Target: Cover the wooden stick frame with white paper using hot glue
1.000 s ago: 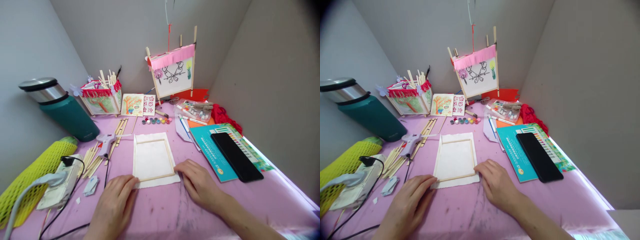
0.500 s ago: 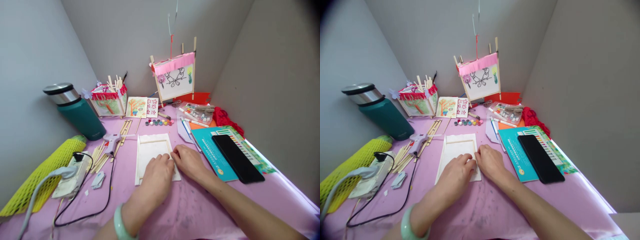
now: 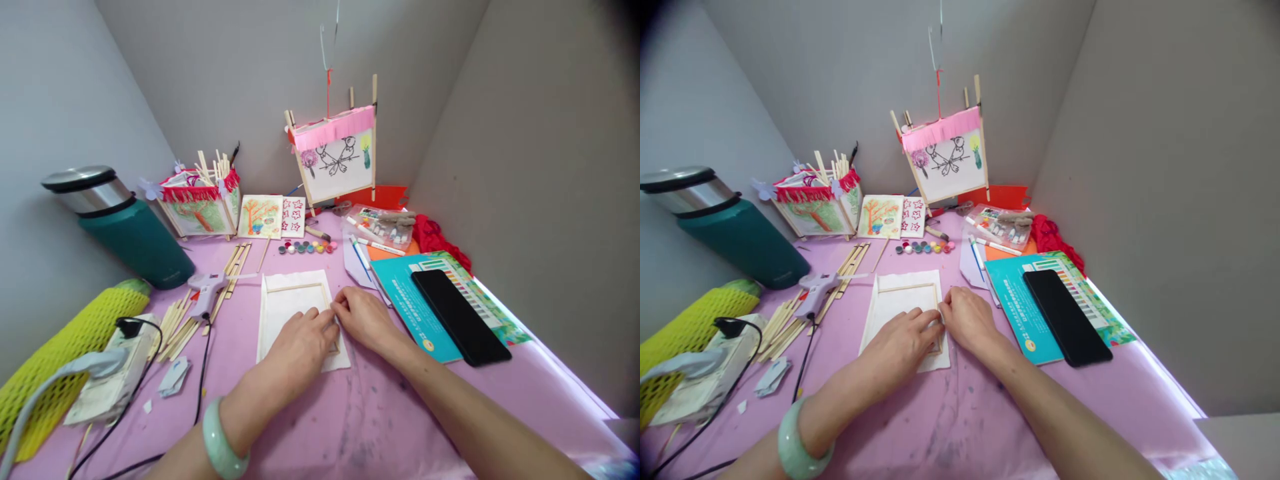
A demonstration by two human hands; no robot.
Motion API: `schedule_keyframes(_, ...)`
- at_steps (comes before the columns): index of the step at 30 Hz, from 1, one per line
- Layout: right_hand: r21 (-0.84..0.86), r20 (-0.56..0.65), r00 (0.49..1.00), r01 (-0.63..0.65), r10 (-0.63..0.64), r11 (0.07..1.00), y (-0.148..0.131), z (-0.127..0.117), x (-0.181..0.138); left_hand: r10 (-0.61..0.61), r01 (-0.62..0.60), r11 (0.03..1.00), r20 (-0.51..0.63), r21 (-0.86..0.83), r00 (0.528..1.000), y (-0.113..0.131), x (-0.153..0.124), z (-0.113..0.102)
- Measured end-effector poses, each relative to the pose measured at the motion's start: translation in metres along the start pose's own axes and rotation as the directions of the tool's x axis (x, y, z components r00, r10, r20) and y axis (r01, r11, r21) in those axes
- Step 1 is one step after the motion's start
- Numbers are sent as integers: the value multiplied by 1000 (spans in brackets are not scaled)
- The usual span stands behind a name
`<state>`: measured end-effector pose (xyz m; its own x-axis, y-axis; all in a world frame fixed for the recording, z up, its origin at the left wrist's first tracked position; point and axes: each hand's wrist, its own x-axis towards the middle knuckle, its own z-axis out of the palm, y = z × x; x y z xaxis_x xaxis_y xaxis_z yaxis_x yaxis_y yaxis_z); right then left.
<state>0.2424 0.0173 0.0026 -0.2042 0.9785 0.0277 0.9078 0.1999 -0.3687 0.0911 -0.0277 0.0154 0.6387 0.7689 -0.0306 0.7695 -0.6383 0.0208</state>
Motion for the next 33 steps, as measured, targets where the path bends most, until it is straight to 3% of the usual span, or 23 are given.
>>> schedule_keyframes(24, -46, 30, 999, -26, 28, 999, -5, 5, 5, 10, -11, 1000, -42, -22, 999, -3, -4, 8)
schedule_keyframes(33, -96, 49, 997, -57, 62, 994, -15, -9, 23, 11, -13, 999, -45, -40, 999, -2, -7, 4)
